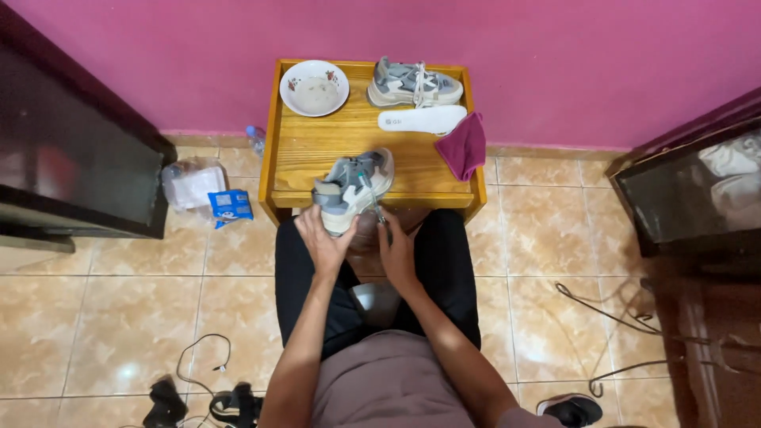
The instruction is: The person scrubs a gray and white sneaker with a toothbrush while seated at a small wooden table. They repeatedly dip the toothbrush into a small bowl of liquid and continue scrubbing the shoe's upper and sole throughout the clip.
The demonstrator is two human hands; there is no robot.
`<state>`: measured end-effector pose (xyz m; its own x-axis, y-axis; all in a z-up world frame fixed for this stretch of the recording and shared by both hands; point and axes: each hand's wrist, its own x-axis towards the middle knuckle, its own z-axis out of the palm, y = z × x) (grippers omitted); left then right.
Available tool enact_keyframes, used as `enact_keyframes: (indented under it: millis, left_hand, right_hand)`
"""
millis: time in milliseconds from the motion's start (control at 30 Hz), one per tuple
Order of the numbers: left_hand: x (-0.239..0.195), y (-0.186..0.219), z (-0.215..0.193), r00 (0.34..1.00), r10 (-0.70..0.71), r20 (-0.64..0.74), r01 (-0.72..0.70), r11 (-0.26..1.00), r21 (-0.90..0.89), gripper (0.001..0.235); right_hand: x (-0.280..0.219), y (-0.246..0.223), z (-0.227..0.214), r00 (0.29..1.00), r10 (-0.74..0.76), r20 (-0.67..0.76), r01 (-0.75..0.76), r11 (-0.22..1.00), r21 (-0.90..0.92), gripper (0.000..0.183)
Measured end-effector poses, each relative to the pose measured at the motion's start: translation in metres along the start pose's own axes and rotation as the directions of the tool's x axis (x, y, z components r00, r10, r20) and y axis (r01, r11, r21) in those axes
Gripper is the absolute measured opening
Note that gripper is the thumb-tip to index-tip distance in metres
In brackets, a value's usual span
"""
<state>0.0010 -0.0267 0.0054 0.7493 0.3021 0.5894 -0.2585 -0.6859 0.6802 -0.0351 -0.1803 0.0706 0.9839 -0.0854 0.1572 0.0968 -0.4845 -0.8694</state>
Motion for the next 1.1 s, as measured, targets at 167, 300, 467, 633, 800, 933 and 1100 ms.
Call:
enact_keyframes:
  millis: [167,300,467,633,800,933,1100]
  left_hand:
    - [-0.006,0.007,0.005,0.994,-0.112,-0.018,0.111,0.993,-0.051,0.083]
    - [-0.005,0.012,0.01,0.984,-0.171,-0.045,0.167,0.982,-0.085,0.085]
    - [-0.011,0.004,0.015,0.96,-0.275,-0.06,0.264,0.953,-0.151,0.085]
    - [-0.021,-0.012,0.016,0.919,-0.39,-0.06,0.377,0.912,-0.162,0.088]
    - [-0.013,-0.003,0.007,0.886,-0.464,0.005,0.455,0.866,-0.208,0.089]
    - [-0.011,-0.011,0.007,0.877,-0.48,0.019,0.471,0.852,-0.229,0.088]
    - [-0.018,-0.016,0.009,0.875,-0.481,0.051,0.478,0.846,-0.235,0.082]
  right_hand:
    - [-0.012,-0.001,0.007,1.0,-0.029,-0.012,0.029,0.999,0.013,0.033]
    - [-0.008,-0.007,-0.001,0.995,-0.097,-0.006,0.097,0.995,-0.038,0.034]
    - [-0.006,0.001,-0.006,0.998,-0.018,0.067,0.022,0.998,-0.06,0.038]
    - [-0.014,-0.014,-0.002,0.984,-0.145,0.105,0.162,0.97,-0.182,0.031]
    - [0.022,0.014,-0.014,0.996,-0.084,0.026,0.088,0.967,-0.238,0.033]
    - [0.001,0.005,0.0,0.966,-0.224,0.131,0.258,0.883,-0.392,0.023]
    - [0.003,0.004,-0.003,0.988,-0.113,0.109,0.139,0.949,-0.284,0.035]
